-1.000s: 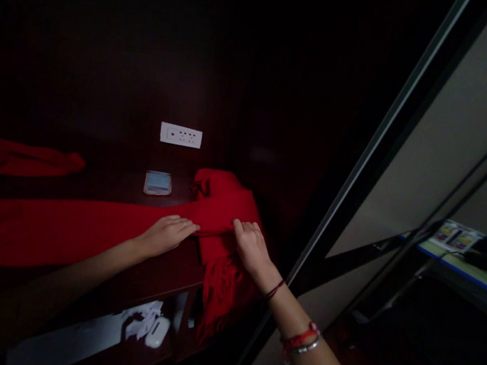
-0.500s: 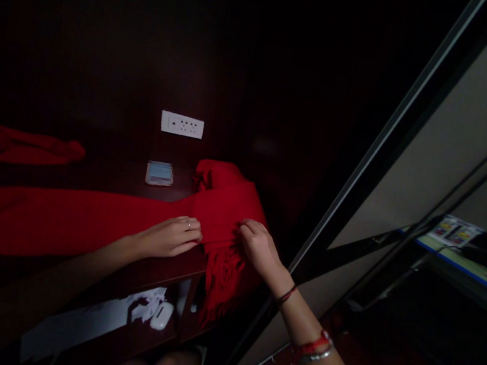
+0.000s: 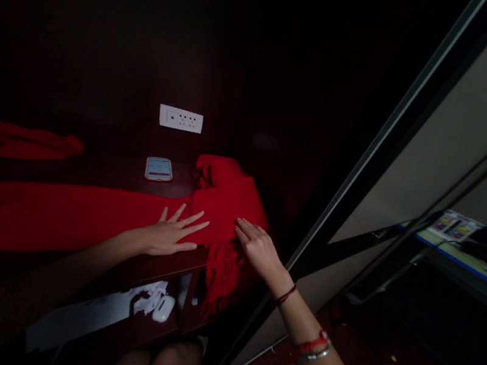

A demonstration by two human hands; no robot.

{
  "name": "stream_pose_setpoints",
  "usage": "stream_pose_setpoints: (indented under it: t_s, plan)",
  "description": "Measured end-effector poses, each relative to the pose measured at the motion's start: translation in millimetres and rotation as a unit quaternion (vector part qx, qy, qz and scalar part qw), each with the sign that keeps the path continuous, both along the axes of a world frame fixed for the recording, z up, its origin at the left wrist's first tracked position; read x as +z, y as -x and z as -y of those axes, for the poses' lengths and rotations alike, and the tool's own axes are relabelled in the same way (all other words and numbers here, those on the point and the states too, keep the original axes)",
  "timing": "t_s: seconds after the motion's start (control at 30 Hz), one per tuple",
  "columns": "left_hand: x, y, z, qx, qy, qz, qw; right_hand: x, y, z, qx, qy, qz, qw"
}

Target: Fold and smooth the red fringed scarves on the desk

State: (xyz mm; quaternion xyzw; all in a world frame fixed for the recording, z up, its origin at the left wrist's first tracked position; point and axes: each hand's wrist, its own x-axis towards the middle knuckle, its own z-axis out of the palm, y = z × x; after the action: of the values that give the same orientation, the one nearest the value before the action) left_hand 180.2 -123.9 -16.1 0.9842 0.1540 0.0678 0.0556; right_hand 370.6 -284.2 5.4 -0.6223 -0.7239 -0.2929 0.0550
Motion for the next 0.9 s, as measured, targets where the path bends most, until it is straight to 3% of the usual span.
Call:
stream_pose_setpoints:
  t_s: [0.13, 0.23, 0.33, 0.5, 0.63, 0.77, 0.9]
  plan:
    - [-0.1, -1, -3, 0.059, -0.017, 0.051, 0.997, 3.9, 3, 0, 0.024, -0.013, 0.0, 1.0]
    - [9.2, -10, -10, 0.039, -0.062, 0.165, 0.983, 6.6, 4, -3, 0.018, -0.004, 0.013, 1.0]
    - [22.5, -32, -28, 0.063, -0.064, 0.256, 0.963, 6.3, 2, -6, 0.015, -0.01, 0.02, 1.0]
    - [42.4, -70, -60, 0.096, 0.01, 0.253, 0.963, 1.1, 0, -5, 0.03, -0.043, 0.014, 0.999]
    - [48.8, -79, -74, 0.133, 0.011, 0.284, 0.95, -3.4, 1, 0, 0.019, -0.061, -0.015, 0.998]
    - [45.9, -81, -73, 0.154, -0.017, 0.251, 0.955, -4.2, 3, -1, -0.03, -0.055, -0.039, 0.997]
    - [36.2, -76, -47, 0.143, -0.073, 0.291, 0.943, -5.3, 4, -5, -0.03, -0.042, -0.087, 0.995]
